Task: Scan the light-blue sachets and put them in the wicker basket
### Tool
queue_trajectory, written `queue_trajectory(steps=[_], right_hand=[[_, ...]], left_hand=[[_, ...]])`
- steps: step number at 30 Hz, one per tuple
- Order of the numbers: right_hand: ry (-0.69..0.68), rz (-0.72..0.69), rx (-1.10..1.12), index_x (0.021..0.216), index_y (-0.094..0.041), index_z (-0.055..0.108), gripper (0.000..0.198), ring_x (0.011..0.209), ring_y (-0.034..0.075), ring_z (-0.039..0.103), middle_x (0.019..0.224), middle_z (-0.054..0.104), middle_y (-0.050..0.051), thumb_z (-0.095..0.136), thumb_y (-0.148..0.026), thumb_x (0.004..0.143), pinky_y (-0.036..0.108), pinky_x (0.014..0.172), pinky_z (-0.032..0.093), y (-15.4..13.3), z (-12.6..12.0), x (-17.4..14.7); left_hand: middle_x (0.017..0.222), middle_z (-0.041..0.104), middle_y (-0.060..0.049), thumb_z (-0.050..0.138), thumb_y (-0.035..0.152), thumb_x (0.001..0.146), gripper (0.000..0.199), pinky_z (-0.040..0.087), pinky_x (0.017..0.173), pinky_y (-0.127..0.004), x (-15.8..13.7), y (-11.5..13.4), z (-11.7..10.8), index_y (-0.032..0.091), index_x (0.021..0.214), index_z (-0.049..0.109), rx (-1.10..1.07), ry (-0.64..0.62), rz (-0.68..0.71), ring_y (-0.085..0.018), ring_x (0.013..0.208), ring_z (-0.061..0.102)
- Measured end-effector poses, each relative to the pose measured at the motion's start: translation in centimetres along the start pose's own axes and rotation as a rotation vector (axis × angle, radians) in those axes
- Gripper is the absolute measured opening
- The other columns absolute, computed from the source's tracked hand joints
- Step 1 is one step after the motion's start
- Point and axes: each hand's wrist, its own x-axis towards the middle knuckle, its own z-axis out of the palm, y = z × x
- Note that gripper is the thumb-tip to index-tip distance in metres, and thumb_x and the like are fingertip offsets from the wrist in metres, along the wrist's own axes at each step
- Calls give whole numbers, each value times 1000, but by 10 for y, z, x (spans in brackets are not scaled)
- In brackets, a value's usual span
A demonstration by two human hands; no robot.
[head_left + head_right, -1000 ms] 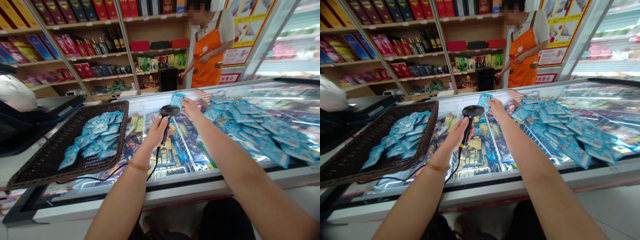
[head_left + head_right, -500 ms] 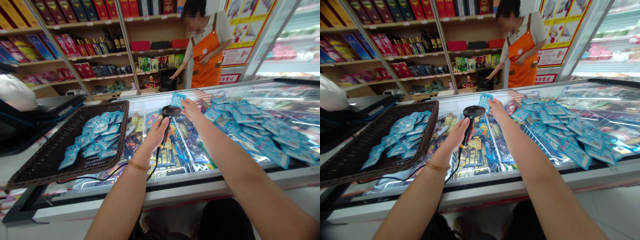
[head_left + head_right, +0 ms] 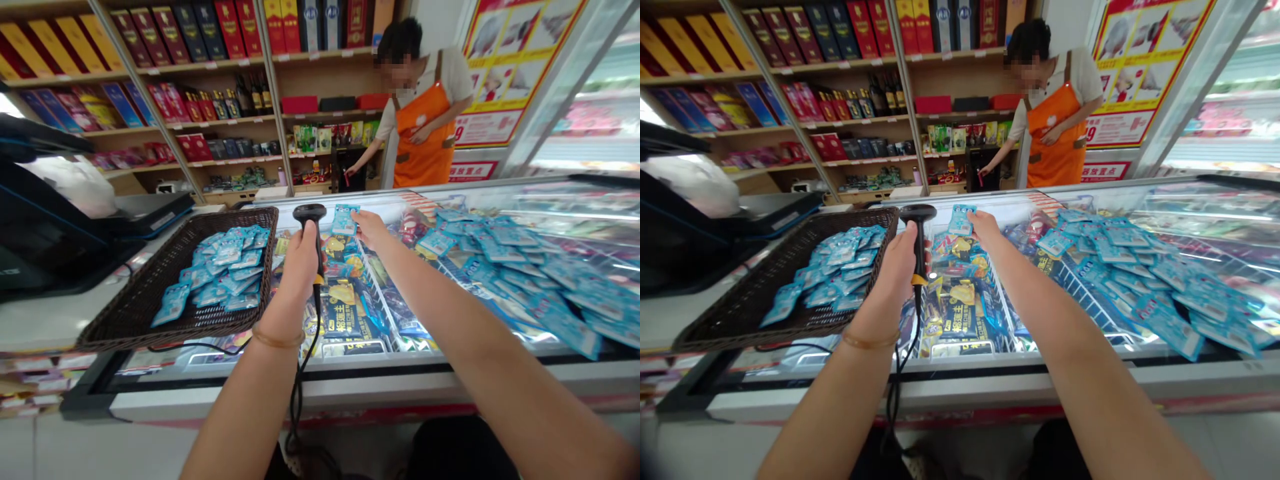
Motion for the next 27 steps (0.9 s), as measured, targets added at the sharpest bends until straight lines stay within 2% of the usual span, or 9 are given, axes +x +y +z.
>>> queue_trajectory(steps=[4, 7, 9, 12, 14, 17, 20, 23, 27], right_hand=[[-95, 72, 13, 69, -19, 52, 24, 56, 11, 61, 54, 56, -5, 61, -12, 91, 29, 72, 57, -4, 82, -4], [-276, 117, 24, 70, -18, 51, 24, 56, 10, 59, 54, 56, -5, 59, -8, 90, 29, 74, 56, -4, 146, -15], [-409, 157, -2, 72, -18, 54, 21, 60, 11, 61, 56, 57, -3, 58, -8, 89, 29, 79, 56, -2, 180, -24], [-472, 161, -127, 73, -19, 57, 16, 74, 13, 64, 61, 60, -3, 66, -12, 84, 33, 92, 52, 4, 210, -34], [-450, 95, -186, 73, -20, 59, 16, 87, 16, 66, 66, 63, -3, 72, -14, 79, 37, 100, 48, 9, 214, -35], [-392, -20, -188, 83, -23, 63, 17, 102, 20, 65, 82, 69, -2, 75, -17, 73, 40, 105, 45, 16, 197, -28], [-284, -93, -235, 105, -24, 64, 36, 109, 22, 64, 102, 71, 3, 76, -21, 71, 43, 103, 46, 19, 155, -15], [-163, -120, -337, 123, -23, 58, 48, 107, 22, 64, 119, 69, 9, 72, -25, 76, 42, 102, 47, 17, 94, -1], [61, -165, -566, 134, -18, 51, 54, 115, 23, 63, 136, 60, 16, 64, -25, 82, 39, 103, 48, 11, -3, 11]], left_hand=[[63, 54, 3, 54, 54, 91, 37, 38, 38, -20, 5, 29, -40, 20, 78, 50, 19, 179, 105, -8, 41, 48], [64, 55, 2, 55, 53, 91, 36, 40, 39, -21, 9, 40, -74, 20, 79, 51, 38, 305, 133, -9, 43, 50], [65, 55, 2, 54, 53, 92, 36, 42, 41, -22, 11, 45, -92, 19, 79, 51, 36, 374, 143, -10, 43, 50], [64, 55, 2, 52, 51, 94, 35, 41, 40, -21, 14, 50, -111, 19, 80, 51, 13, 427, 146, -9, 41, 49], [62, 55, 2, 51, 51, 95, 35, 39, 38, -21, 16, 52, -118, 19, 79, 51, -5, 436, 129, -9, 40, 48], [61, 54, 2, 52, 53, 93, 38, 38, 37, -20, 17, 50, -117, 19, 78, 51, -35, 434, 116, -9, 39, 49], [61, 55, 3, 54, 56, 92, 39, 39, 38, -20, 18, 43, -101, 19, 79, 51, -78, 386, 121, -8, 41, 50], [61, 55, 3, 53, 58, 91, 40, 39, 38, -19, 21, 35, -72, 20, 80, 52, -105, 253, 92, -8, 42, 49], [63, 57, 2, 56, 62, 87, 43, 39, 37, -20, 21, 20, -22, 20, 80, 52, -89, 51, 53, -8, 42, 50]])
